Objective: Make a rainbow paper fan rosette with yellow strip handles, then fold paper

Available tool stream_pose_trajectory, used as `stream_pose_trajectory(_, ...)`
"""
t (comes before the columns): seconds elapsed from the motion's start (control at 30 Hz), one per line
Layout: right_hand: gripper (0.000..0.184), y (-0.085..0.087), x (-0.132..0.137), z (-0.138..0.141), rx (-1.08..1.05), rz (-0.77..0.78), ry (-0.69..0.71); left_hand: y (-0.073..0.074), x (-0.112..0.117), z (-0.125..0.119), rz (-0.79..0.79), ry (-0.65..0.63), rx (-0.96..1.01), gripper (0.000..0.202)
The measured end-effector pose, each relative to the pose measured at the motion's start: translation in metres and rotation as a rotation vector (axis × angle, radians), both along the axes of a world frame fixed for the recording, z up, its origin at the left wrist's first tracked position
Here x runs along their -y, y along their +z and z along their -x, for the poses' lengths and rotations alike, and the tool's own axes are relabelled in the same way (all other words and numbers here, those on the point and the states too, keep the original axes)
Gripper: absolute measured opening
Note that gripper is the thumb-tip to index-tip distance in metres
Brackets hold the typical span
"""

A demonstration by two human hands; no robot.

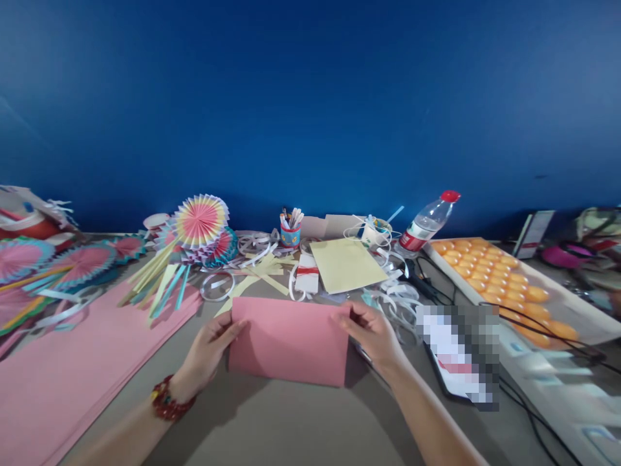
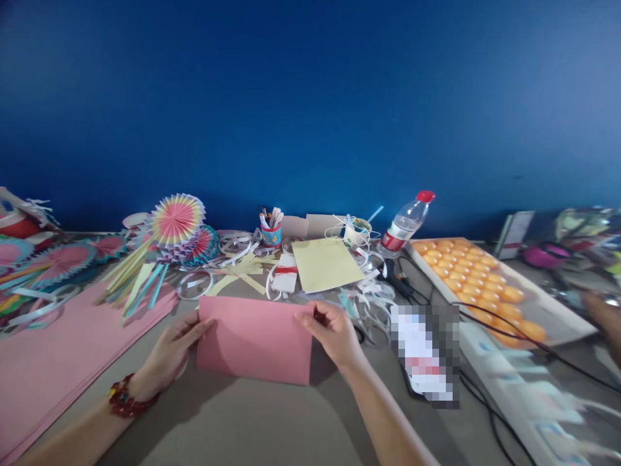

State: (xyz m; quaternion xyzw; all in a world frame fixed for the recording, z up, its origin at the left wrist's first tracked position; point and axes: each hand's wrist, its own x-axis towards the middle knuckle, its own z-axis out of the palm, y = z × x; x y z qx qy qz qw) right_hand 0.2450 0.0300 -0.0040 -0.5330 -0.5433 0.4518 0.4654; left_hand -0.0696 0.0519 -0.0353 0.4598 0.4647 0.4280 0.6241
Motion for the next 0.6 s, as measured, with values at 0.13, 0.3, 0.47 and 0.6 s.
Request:
stream_pose_trajectory(0.13, 0.039, 0.0026, -0.0005, 0.0006, 0.028, -0.042, 0.006, 0.0017, 0.0012, -0.0002, 0.006, 0.011, 0.004, 0.038)
stream_pose_trajectory(0.3, 0.035, 0.0017, -0.0004, -0.0003, 0.045, -0.057, 0.009, -0.0009, 0.0007, 0.0014, 0.022, 0.006, 0.009, 0.037)
stream_pose_trajectory(0.47, 0.034, -0.0022, -0.0003, -0.0023, 0.053, -0.054, 0.014, -0.0042, -0.0005, 0.0027, 0.007, 0.008, -0.002, 0.034)
stream_pose_trajectory(0.6, 0.034, -0.003, -0.0007, -0.0022, 0.055, -0.056, 0.01, -0.0034, 0.0006, 0.0023, -0.02, 0.018, -0.035, 0.037)
